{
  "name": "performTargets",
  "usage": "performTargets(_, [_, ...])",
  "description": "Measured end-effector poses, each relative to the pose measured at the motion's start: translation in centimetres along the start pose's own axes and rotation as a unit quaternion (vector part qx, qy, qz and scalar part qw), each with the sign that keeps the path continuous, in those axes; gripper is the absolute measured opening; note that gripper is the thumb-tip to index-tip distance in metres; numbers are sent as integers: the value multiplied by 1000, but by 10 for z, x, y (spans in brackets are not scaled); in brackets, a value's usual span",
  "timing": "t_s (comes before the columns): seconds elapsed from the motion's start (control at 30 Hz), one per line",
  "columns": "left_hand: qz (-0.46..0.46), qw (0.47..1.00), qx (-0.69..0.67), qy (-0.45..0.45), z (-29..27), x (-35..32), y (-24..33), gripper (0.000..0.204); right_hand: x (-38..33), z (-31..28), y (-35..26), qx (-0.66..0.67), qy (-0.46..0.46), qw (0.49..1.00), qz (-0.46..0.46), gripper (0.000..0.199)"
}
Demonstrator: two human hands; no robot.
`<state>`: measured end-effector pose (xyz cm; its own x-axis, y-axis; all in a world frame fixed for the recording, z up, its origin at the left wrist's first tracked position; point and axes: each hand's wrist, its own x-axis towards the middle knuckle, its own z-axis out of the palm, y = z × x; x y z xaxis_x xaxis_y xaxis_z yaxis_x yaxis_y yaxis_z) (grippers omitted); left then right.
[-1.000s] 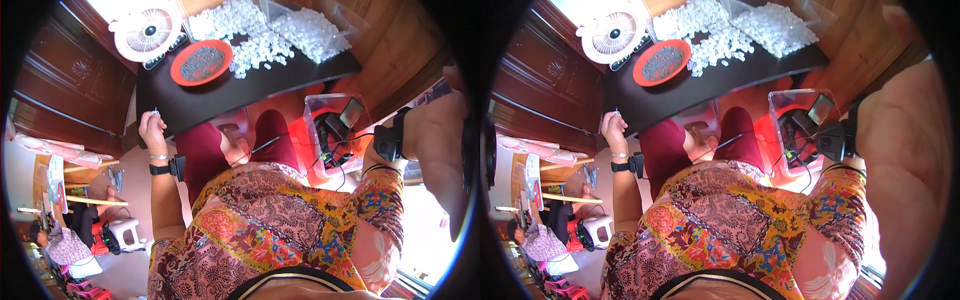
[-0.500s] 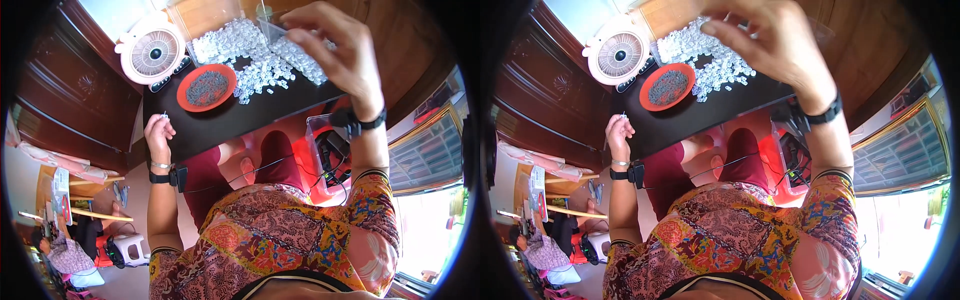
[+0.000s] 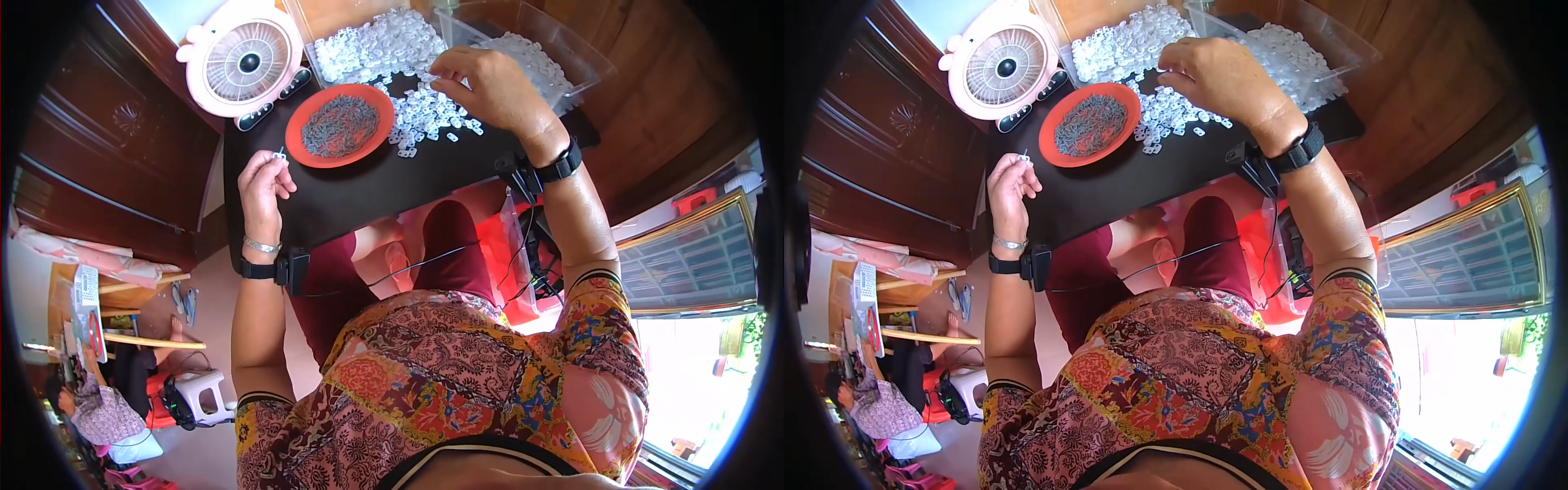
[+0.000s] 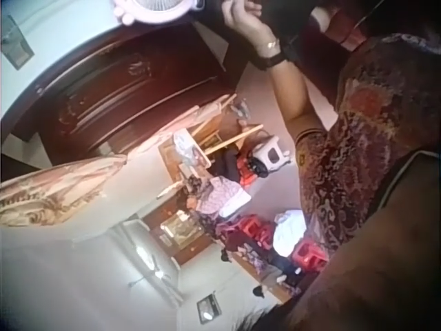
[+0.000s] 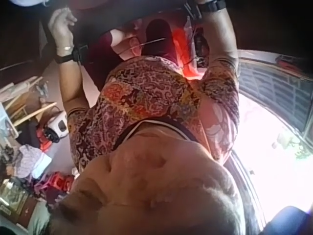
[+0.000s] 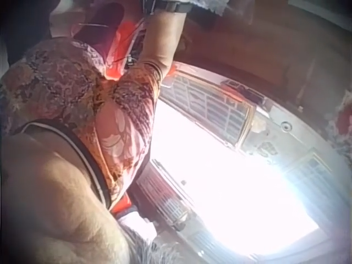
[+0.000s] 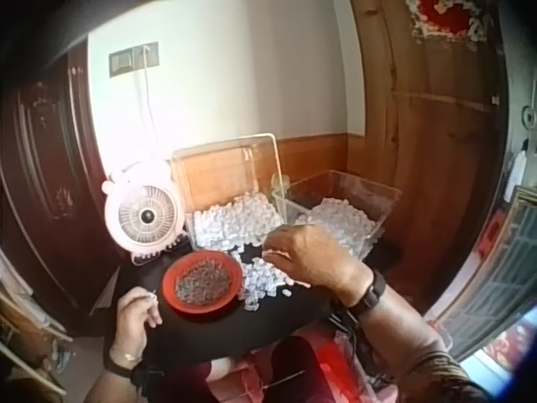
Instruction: Assembling small components by inserting red pins into white circular plastic pieces while sitting at a desk.
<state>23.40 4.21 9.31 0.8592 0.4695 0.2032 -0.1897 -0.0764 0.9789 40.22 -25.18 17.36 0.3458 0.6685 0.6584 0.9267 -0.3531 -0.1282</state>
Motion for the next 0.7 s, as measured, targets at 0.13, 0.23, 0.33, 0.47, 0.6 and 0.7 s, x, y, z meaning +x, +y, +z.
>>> performTargets(0.13, [-14,1000,-10,-1,6,-6,8,16,3,0,21,57,-63,993,88,20])
performTargets(0.23, [-10,1000,-5,-20,7,0,11,15,8,10,42,78,-96,987,107,21])
performTargets(0.33, [-13,999,-18,-48,22,12,12,15,4,29,70,62,-112,982,139,22])
performTargets(0.47, [-16,994,-33,-104,44,29,6,14,2,57,92,28,-125,977,168,22])
performTargets(0.6, [-36,980,-9,-194,62,41,-7,15,4,86,104,20,-144,975,169,23])
performTargets(0.7, [-62,967,20,-246,76,45,-20,16,5,106,106,-9,-151,978,143,22])
